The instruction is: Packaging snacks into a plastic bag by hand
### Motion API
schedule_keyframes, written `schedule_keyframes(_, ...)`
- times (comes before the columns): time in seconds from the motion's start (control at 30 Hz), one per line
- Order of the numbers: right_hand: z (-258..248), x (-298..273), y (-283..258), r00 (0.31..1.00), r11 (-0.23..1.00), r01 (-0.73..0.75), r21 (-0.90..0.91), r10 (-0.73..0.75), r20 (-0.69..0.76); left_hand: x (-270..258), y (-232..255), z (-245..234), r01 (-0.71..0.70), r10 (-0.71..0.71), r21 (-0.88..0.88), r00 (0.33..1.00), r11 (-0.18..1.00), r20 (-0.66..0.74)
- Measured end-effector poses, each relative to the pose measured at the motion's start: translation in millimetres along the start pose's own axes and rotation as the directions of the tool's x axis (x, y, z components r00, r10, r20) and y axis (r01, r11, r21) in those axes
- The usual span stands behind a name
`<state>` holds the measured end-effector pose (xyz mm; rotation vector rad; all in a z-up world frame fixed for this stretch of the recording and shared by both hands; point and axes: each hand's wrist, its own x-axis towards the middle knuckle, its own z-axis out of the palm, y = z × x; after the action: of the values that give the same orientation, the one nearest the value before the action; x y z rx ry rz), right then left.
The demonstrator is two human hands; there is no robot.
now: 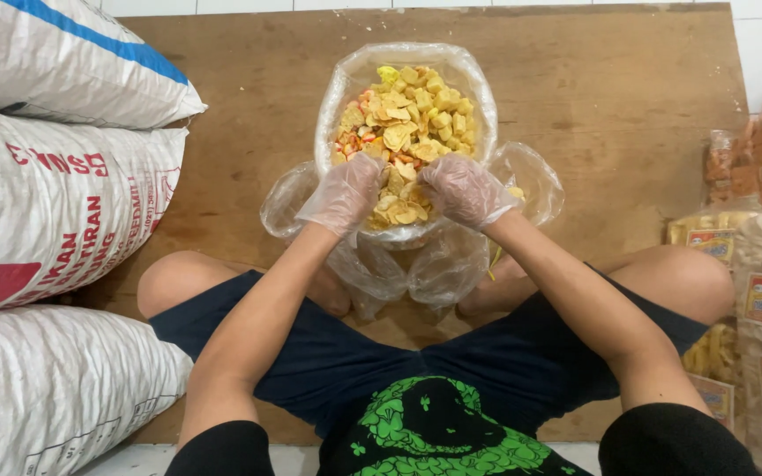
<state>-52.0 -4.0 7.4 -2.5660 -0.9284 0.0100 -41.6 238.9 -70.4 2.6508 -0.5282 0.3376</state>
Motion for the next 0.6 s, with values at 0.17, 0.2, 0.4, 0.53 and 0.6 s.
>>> schedule_keyframes(0.17, 10, -5, 14, 0.999, 0.999, -0.01, 0.037, 0.011, -0.036, 6, 40, -81, 0.142, -0.14, -0.071, 0.99, 0.987, 0.021)
schedule_keyframes(0.2, 8, -5, 14, 0.999, 0.999, -0.011, 0.037, 0.012, -0.037, 7, 39, -85, 0.14, -0.139, -0.07, 0.99, 0.988, 0.021)
schedule_keyframes(0.4, 6, -2, 15, 0.989, 0.983, -0.147, 0.111, 0.15, -0.019, 11, 43, -98, 0.128, -0.129, -0.042, 0.992, 0.991, -0.011)
schedule_keyframes(0.53, -2, 2, 6, 0.963, 0.92, -0.172, 0.353, 0.232, -0.137, 11, 48, -101, 0.218, -0.215, -0.153, 0.976, 0.964, 0.032)
schedule_keyframes(0.6, -5, 1, 8, 0.954, 0.895, -0.154, 0.418, 0.245, -0.171, 9, 51, -104, 0.248, -0.245, -0.193, 0.969, 0.949, 0.036)
